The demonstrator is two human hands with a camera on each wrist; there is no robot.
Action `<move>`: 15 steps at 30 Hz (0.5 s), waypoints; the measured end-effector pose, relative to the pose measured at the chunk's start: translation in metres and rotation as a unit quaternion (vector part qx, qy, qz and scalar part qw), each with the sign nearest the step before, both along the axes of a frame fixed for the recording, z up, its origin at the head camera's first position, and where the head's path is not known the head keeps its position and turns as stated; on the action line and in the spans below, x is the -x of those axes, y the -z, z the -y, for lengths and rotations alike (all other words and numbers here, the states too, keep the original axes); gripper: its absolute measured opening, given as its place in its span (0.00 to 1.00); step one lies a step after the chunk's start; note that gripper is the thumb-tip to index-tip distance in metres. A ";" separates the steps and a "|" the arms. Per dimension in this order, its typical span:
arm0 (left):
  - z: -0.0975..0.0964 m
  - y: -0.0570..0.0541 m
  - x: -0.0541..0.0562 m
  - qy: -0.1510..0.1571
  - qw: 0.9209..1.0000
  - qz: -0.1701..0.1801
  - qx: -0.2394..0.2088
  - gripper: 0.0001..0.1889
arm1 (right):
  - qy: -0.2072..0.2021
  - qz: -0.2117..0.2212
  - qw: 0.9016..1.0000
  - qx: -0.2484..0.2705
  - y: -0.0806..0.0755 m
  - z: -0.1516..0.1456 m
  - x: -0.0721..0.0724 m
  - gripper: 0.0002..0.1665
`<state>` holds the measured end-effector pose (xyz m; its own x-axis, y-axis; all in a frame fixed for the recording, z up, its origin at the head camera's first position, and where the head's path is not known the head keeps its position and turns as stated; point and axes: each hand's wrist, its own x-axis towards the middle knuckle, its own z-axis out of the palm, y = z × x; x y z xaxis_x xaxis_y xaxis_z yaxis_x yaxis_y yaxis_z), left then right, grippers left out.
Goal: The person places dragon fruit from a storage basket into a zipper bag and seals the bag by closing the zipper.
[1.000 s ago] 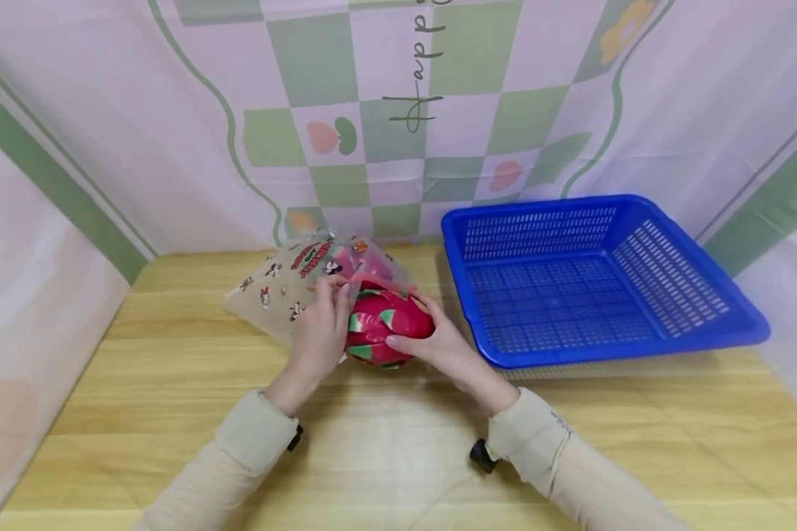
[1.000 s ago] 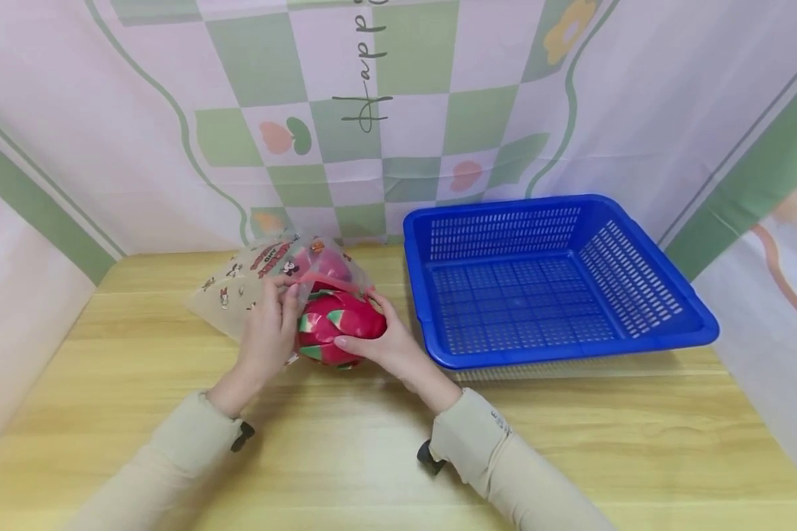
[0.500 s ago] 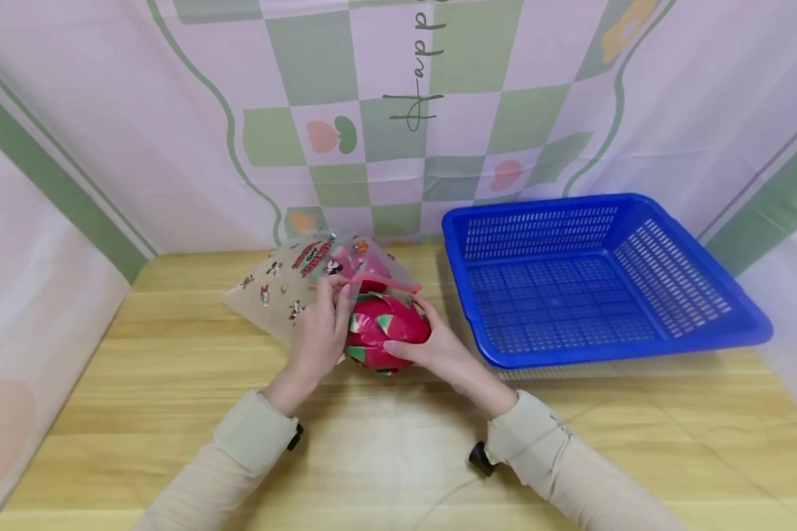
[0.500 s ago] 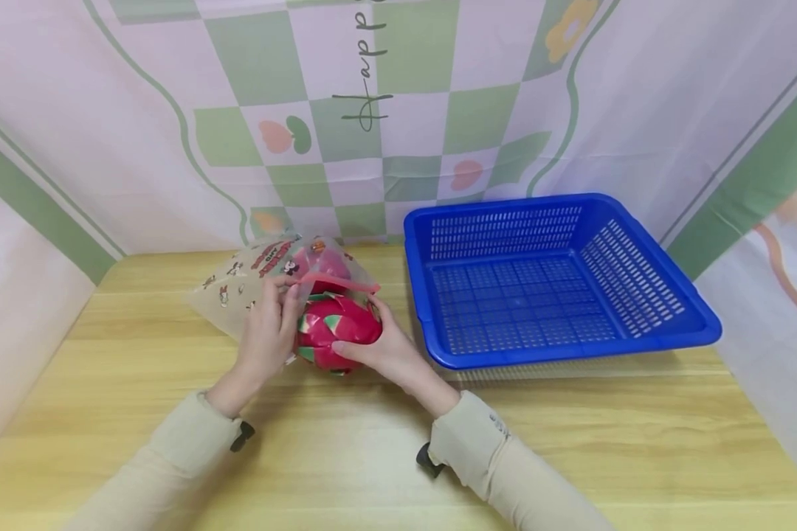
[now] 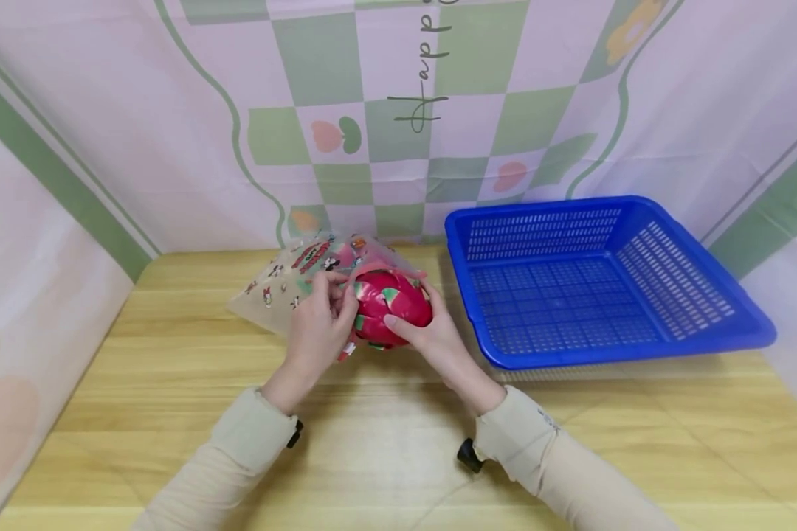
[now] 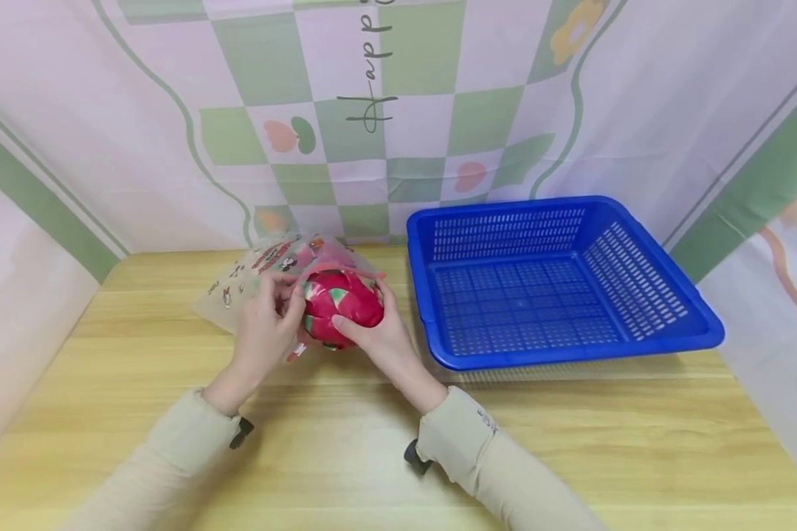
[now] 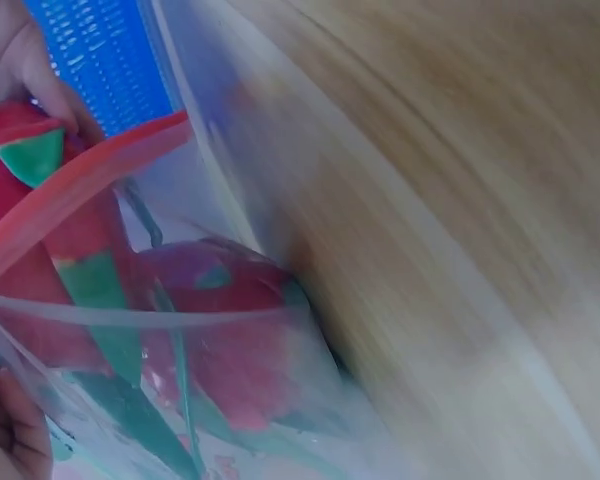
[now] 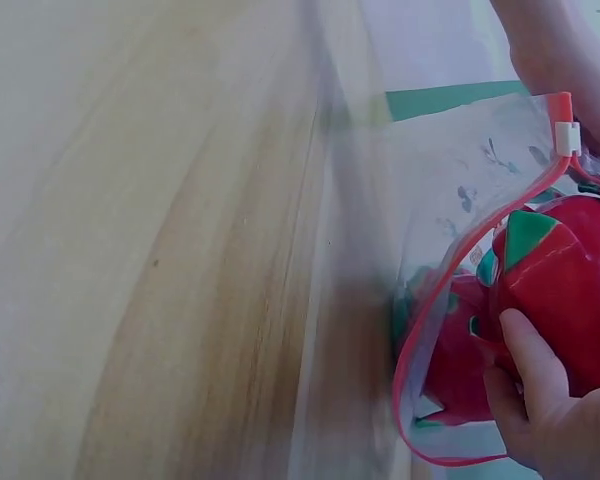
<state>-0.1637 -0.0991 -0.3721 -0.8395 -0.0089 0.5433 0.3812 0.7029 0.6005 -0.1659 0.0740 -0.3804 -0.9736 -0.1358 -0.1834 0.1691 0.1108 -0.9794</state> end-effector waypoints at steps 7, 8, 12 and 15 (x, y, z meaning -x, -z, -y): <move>0.000 -0.001 -0.003 -0.020 1.000 0.024 -0.005 0.08 | -0.005 -0.030 0.999 -0.030 0.006 0.001 -0.001 0.55; 0.000 -0.001 -0.004 -0.017 1.000 0.022 -0.004 0.07 | -0.007 -0.039 0.998 -0.038 0.007 0.001 -0.001 0.56; 0.000 -0.001 -0.005 -0.002 1.000 0.016 -0.004 0.07 | -0.012 -0.059 0.996 -0.068 0.011 0.003 0.000 0.59; 0.000 0.001 -0.005 0.009 1.000 0.011 -0.008 0.07 | -0.013 -0.057 0.995 -0.081 0.012 0.005 0.000 0.60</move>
